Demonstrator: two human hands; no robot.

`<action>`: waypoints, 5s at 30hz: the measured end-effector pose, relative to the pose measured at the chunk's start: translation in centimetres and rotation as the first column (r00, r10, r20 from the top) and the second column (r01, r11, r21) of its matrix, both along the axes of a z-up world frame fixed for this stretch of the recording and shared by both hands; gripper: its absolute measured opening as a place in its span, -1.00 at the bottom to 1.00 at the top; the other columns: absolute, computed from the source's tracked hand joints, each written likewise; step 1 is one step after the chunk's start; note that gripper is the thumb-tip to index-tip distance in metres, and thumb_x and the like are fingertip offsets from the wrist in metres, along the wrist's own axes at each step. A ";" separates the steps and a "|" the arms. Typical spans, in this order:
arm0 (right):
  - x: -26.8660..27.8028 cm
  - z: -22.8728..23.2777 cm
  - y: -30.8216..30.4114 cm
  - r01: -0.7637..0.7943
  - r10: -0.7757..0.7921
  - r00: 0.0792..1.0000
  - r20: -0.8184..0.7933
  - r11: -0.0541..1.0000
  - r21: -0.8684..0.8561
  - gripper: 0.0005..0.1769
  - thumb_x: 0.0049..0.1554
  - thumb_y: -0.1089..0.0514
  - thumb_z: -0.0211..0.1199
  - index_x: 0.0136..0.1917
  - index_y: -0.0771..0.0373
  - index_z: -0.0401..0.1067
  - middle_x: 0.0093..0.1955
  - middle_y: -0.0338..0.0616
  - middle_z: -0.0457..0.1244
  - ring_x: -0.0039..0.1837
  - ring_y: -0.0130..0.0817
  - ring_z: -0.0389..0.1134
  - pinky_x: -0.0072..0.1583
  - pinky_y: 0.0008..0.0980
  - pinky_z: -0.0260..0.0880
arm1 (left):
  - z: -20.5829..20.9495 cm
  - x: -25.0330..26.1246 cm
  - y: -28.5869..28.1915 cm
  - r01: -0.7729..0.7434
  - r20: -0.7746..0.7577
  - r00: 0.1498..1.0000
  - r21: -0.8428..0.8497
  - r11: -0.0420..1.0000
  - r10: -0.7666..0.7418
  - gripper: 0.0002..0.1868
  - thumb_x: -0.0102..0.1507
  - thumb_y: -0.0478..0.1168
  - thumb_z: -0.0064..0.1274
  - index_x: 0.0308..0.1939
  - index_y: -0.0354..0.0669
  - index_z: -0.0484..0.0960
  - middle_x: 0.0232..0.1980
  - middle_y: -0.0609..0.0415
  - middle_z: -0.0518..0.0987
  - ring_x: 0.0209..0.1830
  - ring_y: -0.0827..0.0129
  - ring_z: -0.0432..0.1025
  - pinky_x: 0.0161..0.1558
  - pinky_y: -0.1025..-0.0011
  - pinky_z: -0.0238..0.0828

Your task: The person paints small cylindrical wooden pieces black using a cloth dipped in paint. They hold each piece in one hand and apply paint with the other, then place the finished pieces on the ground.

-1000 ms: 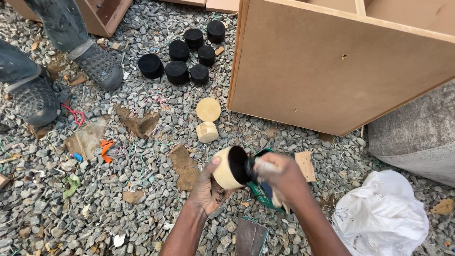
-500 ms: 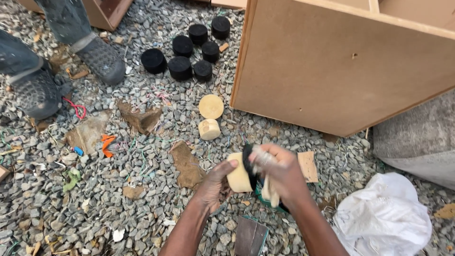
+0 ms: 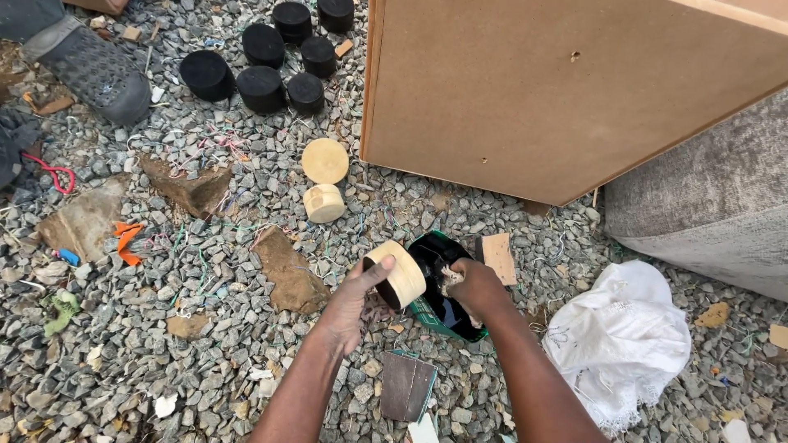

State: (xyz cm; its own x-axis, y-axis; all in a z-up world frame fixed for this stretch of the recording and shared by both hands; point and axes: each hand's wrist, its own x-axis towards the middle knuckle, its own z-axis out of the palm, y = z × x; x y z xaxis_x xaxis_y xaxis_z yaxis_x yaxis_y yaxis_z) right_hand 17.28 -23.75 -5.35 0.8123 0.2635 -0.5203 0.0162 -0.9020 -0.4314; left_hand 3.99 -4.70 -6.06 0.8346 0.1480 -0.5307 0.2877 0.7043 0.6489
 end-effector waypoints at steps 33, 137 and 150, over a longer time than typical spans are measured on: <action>1.6 -0.5 0.5 0.447 -0.382 0.850 -0.363 0.888 0.112 -0.66 0.36 0.12 -0.12 -0.10 0.32 0.38 -0.02 0.04 0.29 -0.09 -0.28 0.27 -0.07 -0.36 0.32 | 7.2 -0.8 2.2 -0.264 -0.097 0.964 -0.255 0.930 0.247 -0.18 0.22 0.19 -0.24 0.43 -0.27 0.39 0.39 -0.21 0.50 0.33 0.09 0.41 0.34 0.10 0.33; -5.6 10.5 8.0 0.068 -0.100 0.994 0.036 0.864 0.499 -0.95 0.18 0.17 0.30 -0.12 0.11 0.55 -0.16 -0.23 0.41 -0.19 -0.43 0.30 -0.13 -0.44 0.30 | 4.3 -2.2 5.3 0.007 -0.196 0.980 -0.019 1.000 -0.011 -0.31 -0.12 -0.23 0.27 0.13 -0.28 0.58 -0.05 -0.11 0.66 -0.12 0.22 0.45 -0.25 0.35 0.38; -8.0 8.0 9.0 -0.310 0.231 0.936 0.264 0.899 0.311 -0.82 0.08 0.14 0.36 -0.01 -0.03 0.54 -0.05 -0.31 0.40 -0.25 -0.49 0.27 -0.26 -0.54 0.27 | 2.7 -1.4 3.9 -0.377 -0.313 0.902 -0.231 0.897 0.298 -0.55 0.06 -0.04 0.22 -0.06 -0.11 0.50 -0.16 -0.20 0.55 -0.32 0.09 0.38 -0.47 0.23 0.36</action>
State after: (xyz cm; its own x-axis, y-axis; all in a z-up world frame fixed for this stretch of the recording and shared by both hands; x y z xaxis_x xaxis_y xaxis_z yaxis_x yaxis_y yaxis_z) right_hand 9.28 -14.78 2.69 0.7651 0.6187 -0.1784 0.3661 -0.6459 -0.6699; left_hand 2.57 -0.80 -3.32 0.5843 0.2084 -0.7843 0.1316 0.9293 0.3450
